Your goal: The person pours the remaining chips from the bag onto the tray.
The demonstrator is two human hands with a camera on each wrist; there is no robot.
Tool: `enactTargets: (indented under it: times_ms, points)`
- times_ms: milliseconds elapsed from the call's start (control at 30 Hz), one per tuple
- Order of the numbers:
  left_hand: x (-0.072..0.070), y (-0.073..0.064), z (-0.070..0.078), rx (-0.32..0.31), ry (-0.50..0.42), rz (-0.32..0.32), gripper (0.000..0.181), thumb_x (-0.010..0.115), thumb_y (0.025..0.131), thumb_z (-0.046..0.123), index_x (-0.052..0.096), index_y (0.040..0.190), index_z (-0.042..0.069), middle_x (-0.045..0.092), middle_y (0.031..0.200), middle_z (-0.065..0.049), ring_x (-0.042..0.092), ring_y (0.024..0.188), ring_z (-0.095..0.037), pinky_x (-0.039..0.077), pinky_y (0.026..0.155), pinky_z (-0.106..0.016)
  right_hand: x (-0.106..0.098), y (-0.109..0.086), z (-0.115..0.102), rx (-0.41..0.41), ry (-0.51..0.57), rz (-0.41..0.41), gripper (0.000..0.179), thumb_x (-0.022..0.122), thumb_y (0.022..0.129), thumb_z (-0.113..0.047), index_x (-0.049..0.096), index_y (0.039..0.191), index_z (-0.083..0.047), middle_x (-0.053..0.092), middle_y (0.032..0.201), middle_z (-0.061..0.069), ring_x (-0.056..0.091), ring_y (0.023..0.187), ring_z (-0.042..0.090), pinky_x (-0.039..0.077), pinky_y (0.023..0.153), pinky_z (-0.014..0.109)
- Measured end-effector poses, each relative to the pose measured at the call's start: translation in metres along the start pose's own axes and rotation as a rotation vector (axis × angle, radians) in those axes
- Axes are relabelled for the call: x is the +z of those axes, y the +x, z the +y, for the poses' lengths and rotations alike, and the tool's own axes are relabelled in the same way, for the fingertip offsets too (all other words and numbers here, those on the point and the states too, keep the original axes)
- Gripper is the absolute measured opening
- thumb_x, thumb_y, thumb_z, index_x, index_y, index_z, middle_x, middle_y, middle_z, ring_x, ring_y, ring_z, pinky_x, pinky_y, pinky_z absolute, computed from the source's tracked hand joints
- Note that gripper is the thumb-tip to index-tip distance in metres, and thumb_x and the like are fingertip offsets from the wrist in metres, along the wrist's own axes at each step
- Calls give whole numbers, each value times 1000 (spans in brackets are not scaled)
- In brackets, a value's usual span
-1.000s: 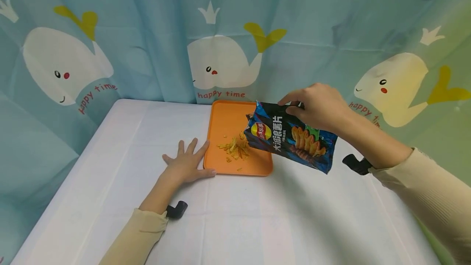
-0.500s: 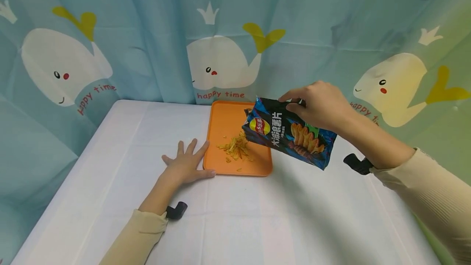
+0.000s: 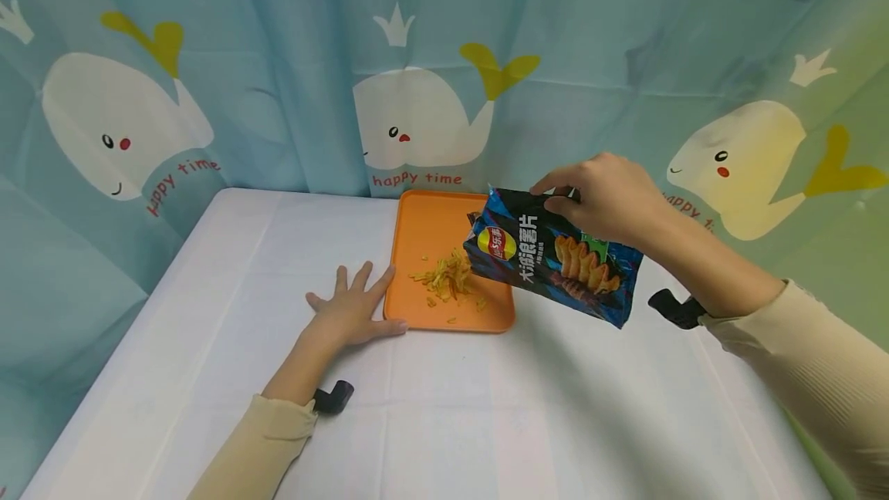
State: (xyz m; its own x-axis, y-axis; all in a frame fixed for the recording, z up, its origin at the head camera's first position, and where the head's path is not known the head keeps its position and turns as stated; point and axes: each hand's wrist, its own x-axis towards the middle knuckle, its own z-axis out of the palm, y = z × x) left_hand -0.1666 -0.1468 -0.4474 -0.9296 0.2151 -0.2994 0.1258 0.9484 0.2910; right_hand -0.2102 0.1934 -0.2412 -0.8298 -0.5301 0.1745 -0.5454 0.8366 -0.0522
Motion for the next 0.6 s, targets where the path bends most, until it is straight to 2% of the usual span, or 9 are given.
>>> enactTargets:
  times_ms: [67, 200, 233, 300, 367, 433, 500, 600]
  points:
    - [0, 0, 0, -3, -3, -5, 105, 64, 80, 75, 16, 161, 29, 9, 167, -19, -1, 147, -57, 8, 91, -91, 0, -1, 0, -3, -11, 2, 23, 70, 94, -21, 76, 115, -26, 70, 70, 4, 41, 43, 15, 31, 42, 30]
    - [0, 0, 1, -4, -6, -4, 105, 64, 80, 74, 16, 161, 29, 9, 167, -19, -2, 147, -57, 8, 91, -91, 1, -1, 1, -31, -4, 59, 22, 69, 94, -20, 76, 115, -24, 74, 78, 6, 40, 41, 13, 29, 40, 29]
    - [0, 0, 1, -8, -8, -6, 105, 64, 80, 74, 16, 161, 29, 9, 167, -19, -2, 147, -57, 7, 91, -91, 1, -1, 1, -38, -6, 68, 22, 69, 94, -20, 76, 115, -24, 72, 73, 6, 38, 40, 14, 28, 40, 29]
    - [0, 0, 1, -9, -10, -6, 104, 64, 80, 74, 16, 161, 29, 9, 167, -19, -2, 147, -57, 7, 91, -91, 0, 0, 1, -46, 2, 92, 22, 69, 94, -19, 77, 114, -24, 75, 83, 5, 38, 40, 13, 28, 40, 29]
    - [0, 0, 1, -11, -11, -6, 104, 64, 80, 74, 16, 161, 29, 9, 167, -19, -2, 147, -57, 7, 91, -91, 0, 0, 1, -45, 1, 94, 22, 70, 94, -19, 77, 114, -24, 75, 81, 4, 36, 39, 14, 27, 40, 29]
    - [0, 0, 0, -15, -9, -7, 104, 64, 80, 74, 15, 161, 29, 8, 167, -19, -3, 147, -57, 7, 91, -91, -1, 0, 1, -43, -5, 89, 22, 69, 94, -20, 77, 114, -25, 70, 70, 4, 35, 39, 15, 26, 40, 29]
    - [1, 0, 0, -16, -7, -6, 104, 64, 80, 74, 15, 161, 29, 8, 167, -19, -3, 147, -57, 7, 91, -91, -2, 0, 0, -37, 2, 88, 22, 70, 94, -20, 77, 114, -25, 74, 78, 4, 36, 39, 14, 27, 40, 29]
    - [1, 0, 0, -12, -4, 0, 104, 64, 80, 74, 16, 161, 29, 9, 167, -19, -2, 147, -57, 8, 90, -91, -3, -1, -2, -26, -9, 62, 23, 69, 95, -21, 76, 115, -26, 64, 61, 2, 36, 39, 15, 28, 40, 29]
